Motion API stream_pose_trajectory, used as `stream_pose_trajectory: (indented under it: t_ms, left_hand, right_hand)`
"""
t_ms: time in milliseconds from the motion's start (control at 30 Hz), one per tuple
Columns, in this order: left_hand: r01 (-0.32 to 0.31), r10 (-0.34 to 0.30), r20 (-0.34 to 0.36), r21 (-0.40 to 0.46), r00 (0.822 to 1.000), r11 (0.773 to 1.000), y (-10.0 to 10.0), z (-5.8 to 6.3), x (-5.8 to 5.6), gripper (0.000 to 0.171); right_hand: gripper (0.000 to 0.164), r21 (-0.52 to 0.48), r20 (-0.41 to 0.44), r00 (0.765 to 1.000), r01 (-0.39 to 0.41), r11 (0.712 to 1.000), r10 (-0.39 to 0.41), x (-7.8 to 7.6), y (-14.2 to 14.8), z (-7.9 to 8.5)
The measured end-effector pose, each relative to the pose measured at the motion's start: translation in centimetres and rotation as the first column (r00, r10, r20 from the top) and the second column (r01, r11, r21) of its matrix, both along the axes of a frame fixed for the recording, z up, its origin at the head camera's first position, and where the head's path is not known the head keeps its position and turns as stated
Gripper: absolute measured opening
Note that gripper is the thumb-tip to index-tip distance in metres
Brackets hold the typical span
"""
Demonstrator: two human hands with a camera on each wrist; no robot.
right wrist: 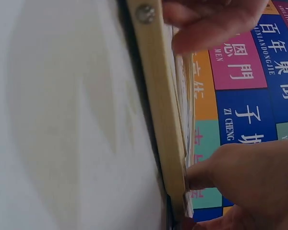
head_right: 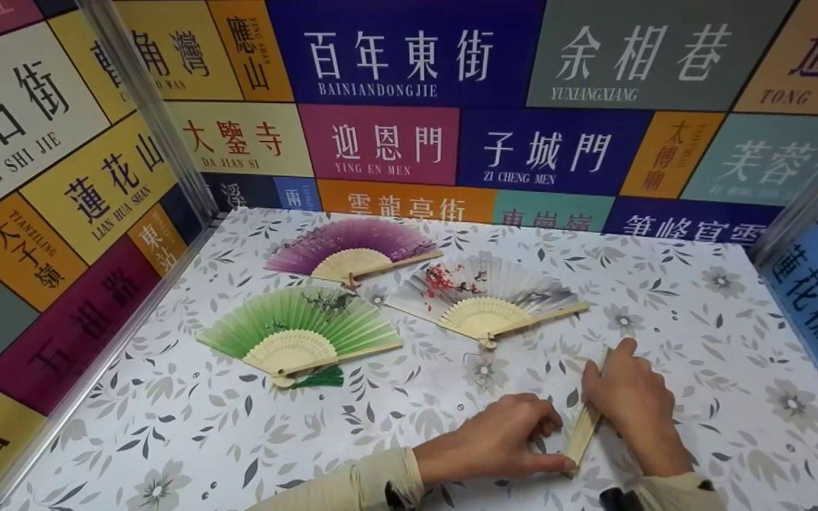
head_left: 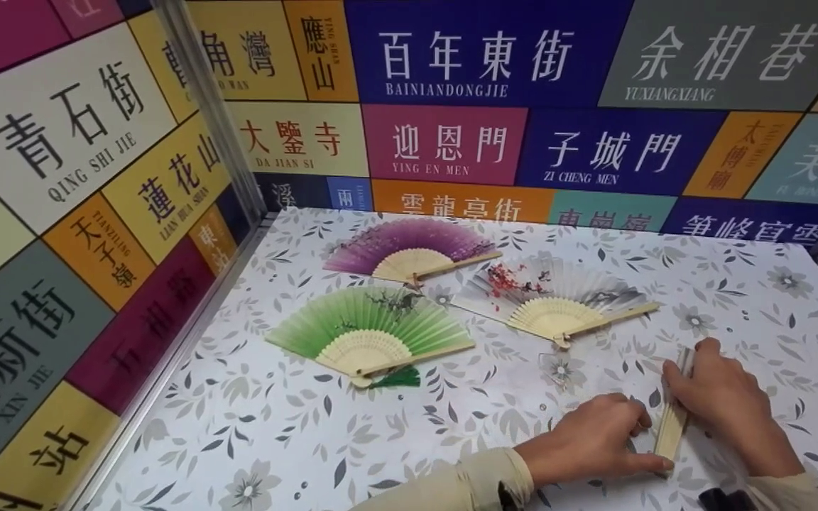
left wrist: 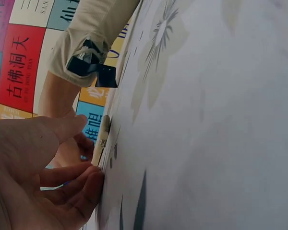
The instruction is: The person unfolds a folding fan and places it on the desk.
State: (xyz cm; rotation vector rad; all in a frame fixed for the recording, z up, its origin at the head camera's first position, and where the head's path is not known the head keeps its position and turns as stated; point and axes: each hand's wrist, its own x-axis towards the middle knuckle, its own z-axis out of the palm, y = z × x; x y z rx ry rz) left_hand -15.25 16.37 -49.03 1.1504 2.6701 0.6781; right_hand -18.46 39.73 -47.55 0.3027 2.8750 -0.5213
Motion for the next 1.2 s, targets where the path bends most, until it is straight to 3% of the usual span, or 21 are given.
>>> stream_pose_trajectory:
  t_ms: [200, 333, 467, 633, 867, 1067, 1200]
  left_hand:
    - [-0.011, 0.011, -0.001, 0.017, 1.0, 1.0, 0.7, -0.3, -0.1, 0.033]
    - [-0.019, 0.008, 0.1, 0.112, 0.995, 0.994, 0.5, -0.4, -0.7, 0.026]
    - [-0.03, -0.02, 0.198, 0.244, 0.98, 0.969, 0.1, -0.5, -1.5, 0.023]
    - [-0.081, -0.044, 0.282, 0.417, 0.958, 0.905, -0.4, -0.1, -2.4, 0.029]
    - [-0.174, -0.118, 0.43, 0.58, 0.895, 0.796, -1.9, 0.8, -3.8, 0.035]
    - [-0.159, -0.19, 0.438, 0.643, 0.879, 0.749, -3.5, 1.2, -5.1, 0.036]
    - [-0.168, -0.198, 0.415, 0.694, 0.888, 0.7, -4.6, 1.5, -5.8, 0.034]
  right_hand:
    - [0.075, -0.052, -0.146, 0.989, 0.006, 0.999, -0.013, -0.3, -1.1, 0.0]
    - [0.07, -0.085, -0.285, 0.958, 0.009, 0.996, -0.034, -0.5, -1.9, 0.5]
    - [0.066, -0.136, -0.402, 0.914, -0.006, 0.991, -0.049, -0.6, -2.6, 1.1]
    - [0.063, -0.229, -0.505, 0.857, -0.018, 0.973, -0.103, -0.6, -3.9, 2.2]
    - [0.056, -0.365, -0.622, 0.763, -0.084, 0.927, -0.175, -0.7, -6.6, 4.1]
    - [0.054, -0.458, -0.634, 0.748, -0.16, 0.874, -0.195, -1.1, -8.7, 5.2]
    - [0.051, -0.491, -0.655, 0.734, -0.236, 0.839, -0.177, -1.4, -9.8, 5.7]
